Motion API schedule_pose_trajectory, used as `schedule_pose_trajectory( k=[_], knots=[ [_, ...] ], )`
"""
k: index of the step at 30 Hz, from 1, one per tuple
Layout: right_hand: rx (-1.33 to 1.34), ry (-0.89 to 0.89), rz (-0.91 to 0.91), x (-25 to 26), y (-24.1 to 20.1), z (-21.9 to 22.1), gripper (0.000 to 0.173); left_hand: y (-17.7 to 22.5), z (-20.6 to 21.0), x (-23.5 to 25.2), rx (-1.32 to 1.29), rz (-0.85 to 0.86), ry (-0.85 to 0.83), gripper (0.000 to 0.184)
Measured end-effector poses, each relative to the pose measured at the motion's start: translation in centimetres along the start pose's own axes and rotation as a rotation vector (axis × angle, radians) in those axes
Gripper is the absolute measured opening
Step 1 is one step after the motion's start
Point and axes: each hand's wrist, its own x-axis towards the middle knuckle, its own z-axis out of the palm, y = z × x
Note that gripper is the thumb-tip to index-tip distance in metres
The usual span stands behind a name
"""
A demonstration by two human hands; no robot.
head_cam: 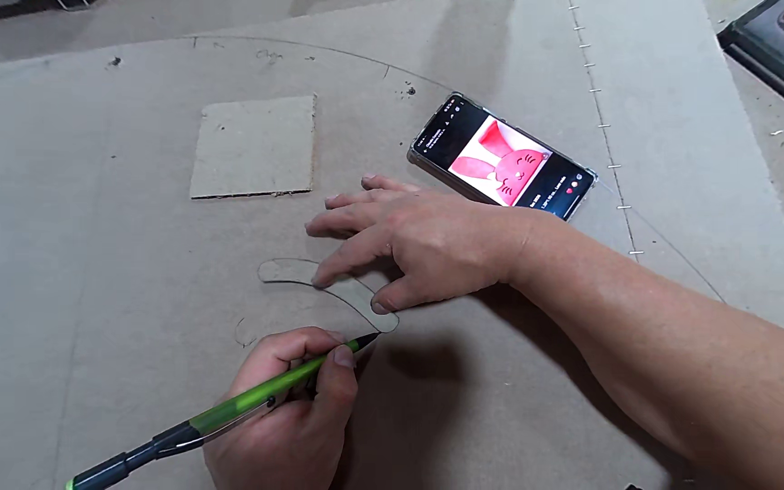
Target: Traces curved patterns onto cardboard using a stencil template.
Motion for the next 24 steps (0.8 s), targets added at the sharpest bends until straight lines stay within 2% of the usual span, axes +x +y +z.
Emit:
schedule_pose_trajectory(
  k=[5, 24],
  knots=[
    [-0.010, -0.067, 0.007, -0.02, -0.27, -0.15, 0.036, 0.02, 0.05, 0.08, -0.012, -0.006, 0.014, 0.009],
    [-0.010, -0.116, 0.002, 0.04, -0.30, -0.47, 0.037, -0.07, 0.11, -0.05, -0.022, 0.010, -0.016, 0.010]
  ],
)
